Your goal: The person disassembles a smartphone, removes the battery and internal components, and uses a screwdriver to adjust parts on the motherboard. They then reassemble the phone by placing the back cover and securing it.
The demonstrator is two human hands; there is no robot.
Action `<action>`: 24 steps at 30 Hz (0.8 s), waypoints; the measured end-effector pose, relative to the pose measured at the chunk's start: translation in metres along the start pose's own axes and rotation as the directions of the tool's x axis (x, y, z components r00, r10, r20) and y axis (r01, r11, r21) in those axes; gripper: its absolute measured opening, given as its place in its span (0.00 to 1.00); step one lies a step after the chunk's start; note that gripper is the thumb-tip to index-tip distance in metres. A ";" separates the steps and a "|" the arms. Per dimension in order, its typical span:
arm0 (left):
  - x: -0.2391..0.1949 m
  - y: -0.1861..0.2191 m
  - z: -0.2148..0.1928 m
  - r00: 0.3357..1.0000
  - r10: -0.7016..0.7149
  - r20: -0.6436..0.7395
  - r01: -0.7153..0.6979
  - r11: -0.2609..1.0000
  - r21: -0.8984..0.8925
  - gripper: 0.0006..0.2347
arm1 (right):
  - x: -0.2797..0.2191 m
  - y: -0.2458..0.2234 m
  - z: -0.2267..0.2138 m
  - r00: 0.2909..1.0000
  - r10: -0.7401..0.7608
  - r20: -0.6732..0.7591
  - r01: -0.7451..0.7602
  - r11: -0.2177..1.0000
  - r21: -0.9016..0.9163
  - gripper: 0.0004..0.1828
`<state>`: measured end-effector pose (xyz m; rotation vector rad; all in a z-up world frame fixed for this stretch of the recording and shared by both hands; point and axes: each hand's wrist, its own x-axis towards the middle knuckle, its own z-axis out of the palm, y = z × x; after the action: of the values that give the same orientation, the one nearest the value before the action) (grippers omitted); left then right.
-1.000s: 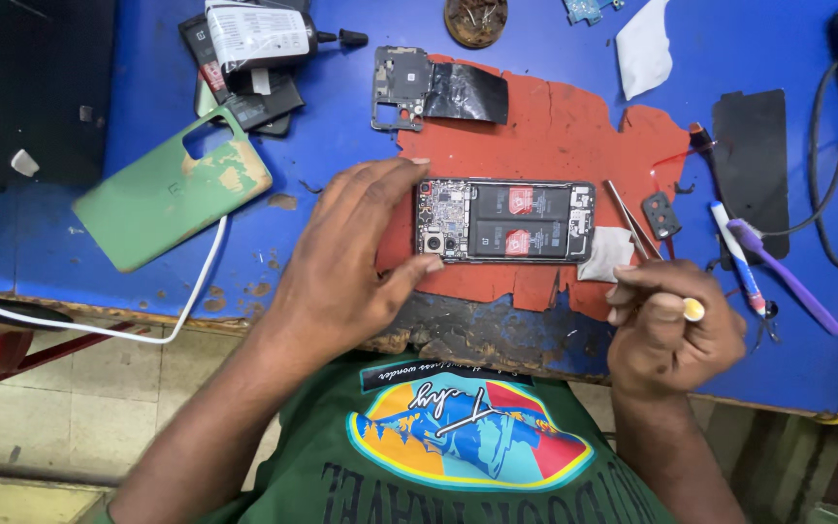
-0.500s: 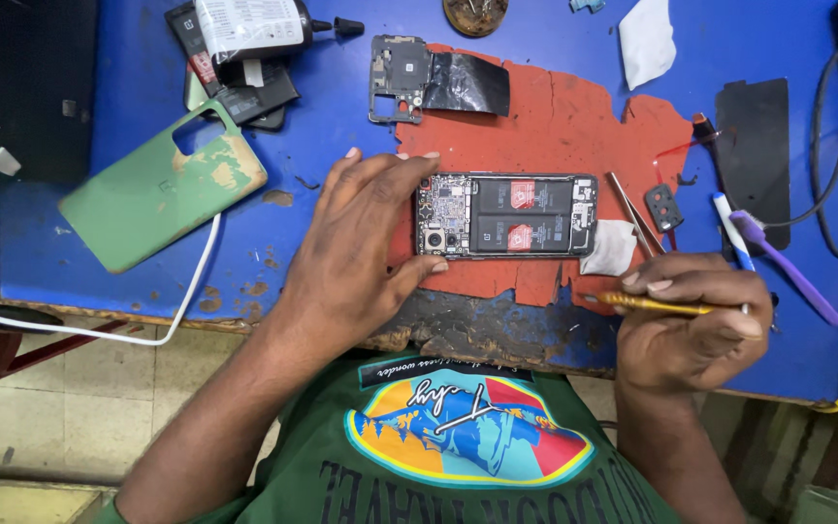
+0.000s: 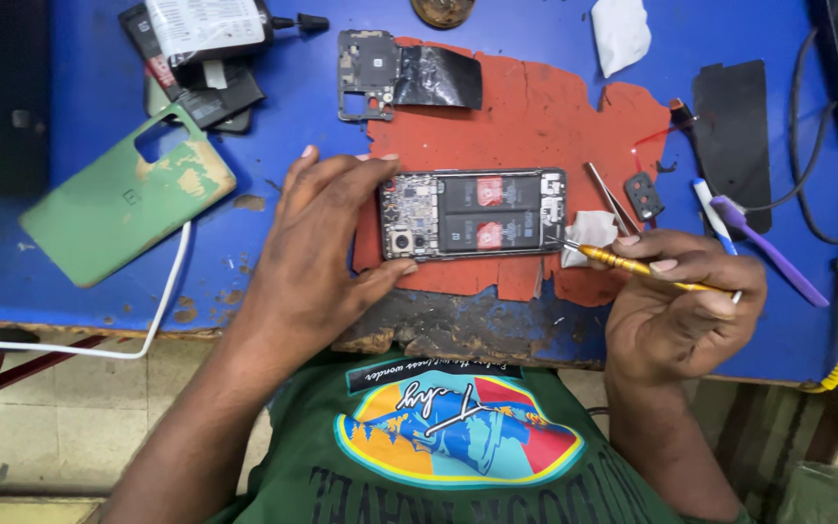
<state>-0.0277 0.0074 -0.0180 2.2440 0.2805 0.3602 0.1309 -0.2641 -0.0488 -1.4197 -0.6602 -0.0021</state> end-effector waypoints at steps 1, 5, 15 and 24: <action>0.000 0.000 -0.001 1.000 -0.007 0.007 0.007 1.000 0.005 0.36 | 0.000 0.000 -0.001 1.000 0.001 -0.009 -0.001 1.000 0.003 0.27; -0.001 -0.003 -0.007 1.000 -0.017 0.014 0.016 1.000 0.023 0.36 | 0.000 0.000 0.000 0.999 -0.008 -0.038 0.009 1.000 0.005 0.26; 0.004 0.000 -0.017 0.999 0.002 0.053 -0.006 0.997 0.074 0.36 | 0.011 -0.012 0.012 0.998 0.060 0.027 -0.061 0.997 0.041 0.19; 0.040 0.028 0.013 0.959 0.215 0.184 -0.242 0.960 0.140 0.35 | 0.011 -0.013 0.014 0.989 0.086 0.118 -0.066 0.984 -0.165 0.20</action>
<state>0.0161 -0.0069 0.0025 2.4573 -0.0435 0.2757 0.1292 -0.2492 -0.0320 -1.6098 -0.7210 0.0969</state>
